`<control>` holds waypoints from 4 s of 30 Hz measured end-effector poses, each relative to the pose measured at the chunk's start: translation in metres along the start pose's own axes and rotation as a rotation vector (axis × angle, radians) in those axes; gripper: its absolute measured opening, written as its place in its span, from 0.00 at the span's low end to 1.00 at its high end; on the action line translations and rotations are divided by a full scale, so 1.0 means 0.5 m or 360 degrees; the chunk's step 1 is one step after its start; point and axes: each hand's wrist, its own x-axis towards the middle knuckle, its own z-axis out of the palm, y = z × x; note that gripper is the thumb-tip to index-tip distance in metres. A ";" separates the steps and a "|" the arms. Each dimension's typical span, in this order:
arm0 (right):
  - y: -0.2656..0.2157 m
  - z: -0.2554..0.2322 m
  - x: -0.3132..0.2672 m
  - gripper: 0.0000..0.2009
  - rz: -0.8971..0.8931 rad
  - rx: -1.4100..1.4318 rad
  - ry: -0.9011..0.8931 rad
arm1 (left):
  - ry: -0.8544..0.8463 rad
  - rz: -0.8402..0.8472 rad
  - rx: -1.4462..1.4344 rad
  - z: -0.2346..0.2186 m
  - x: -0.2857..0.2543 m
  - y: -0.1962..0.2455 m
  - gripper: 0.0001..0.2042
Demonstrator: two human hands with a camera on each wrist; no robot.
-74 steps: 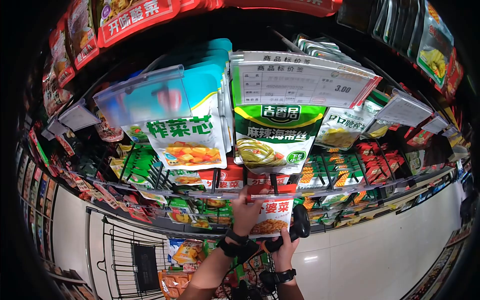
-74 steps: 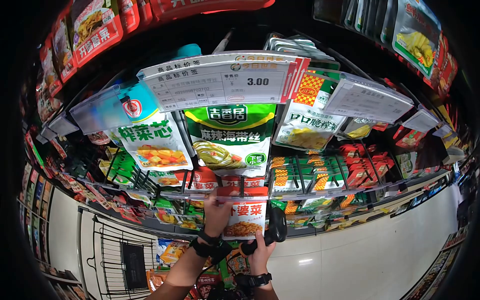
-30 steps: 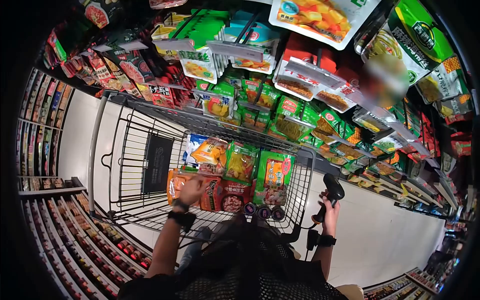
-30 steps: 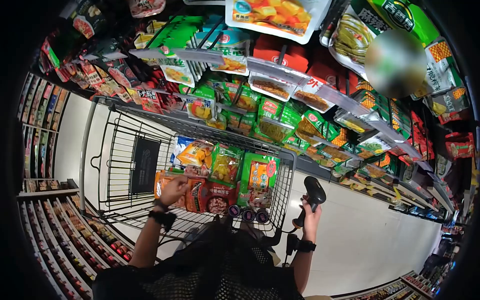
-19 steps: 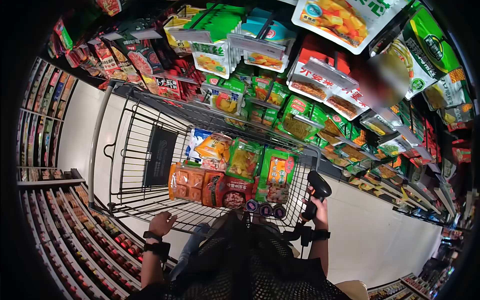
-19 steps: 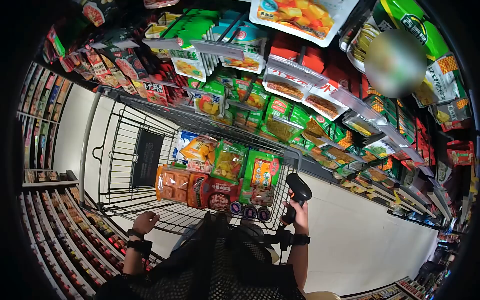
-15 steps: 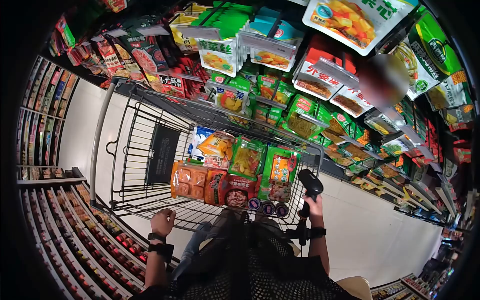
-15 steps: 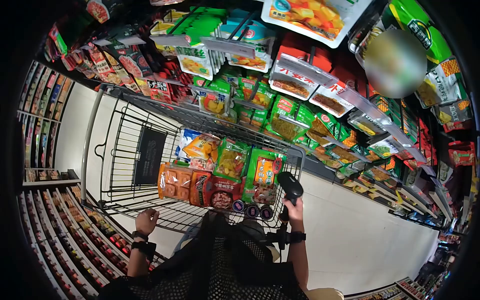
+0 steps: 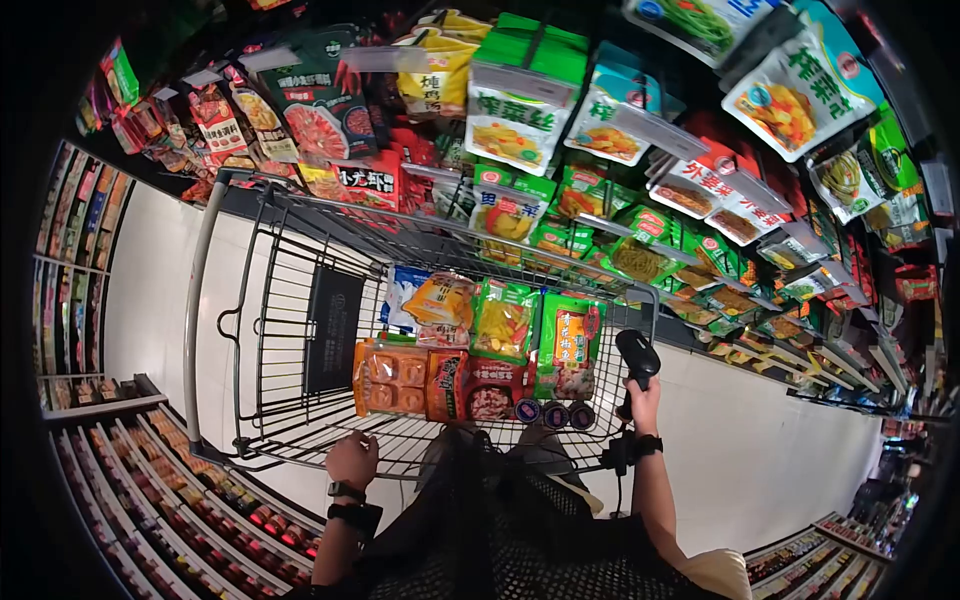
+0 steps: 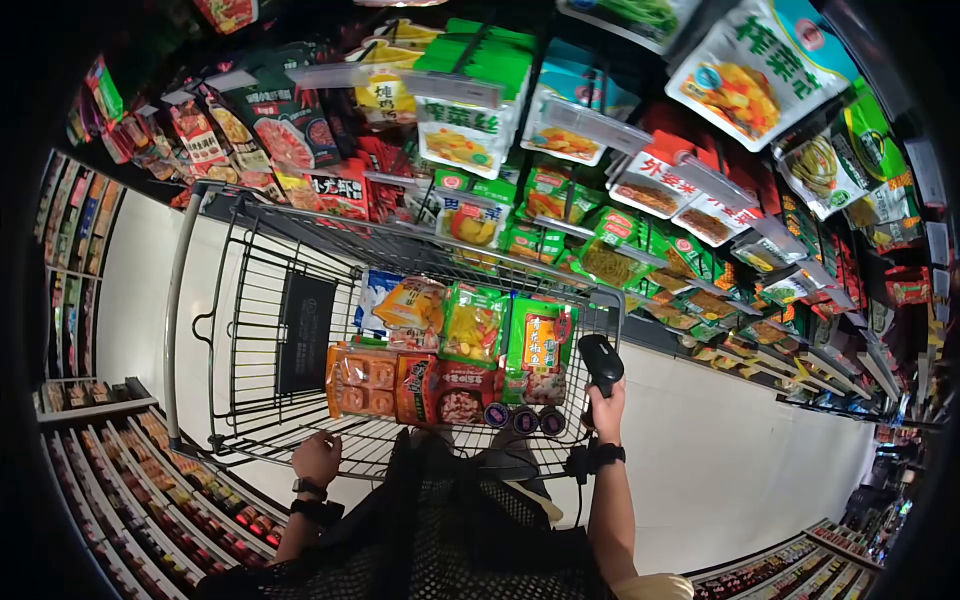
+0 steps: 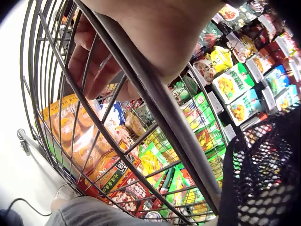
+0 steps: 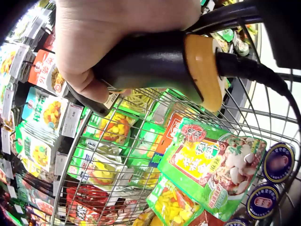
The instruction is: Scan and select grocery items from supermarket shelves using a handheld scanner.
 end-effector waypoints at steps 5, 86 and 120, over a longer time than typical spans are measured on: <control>-0.022 0.067 -0.012 0.14 0.0104 0.0062 -0.0056 | 0.0113 0.0076 0.0021 -0.033 0.041 -0.057 0.11; -0.464 1.463 -0.337 0.09 0.0065 0.0177 -0.0224 | 0.0779 -0.0077 -0.0333 -0.483 0.887 -1.177 0.11; -0.601 1.973 -0.448 0.07 0.0049 0.0143 -0.0110 | 0.0803 -0.0097 -0.0502 -0.620 1.180 -1.592 0.13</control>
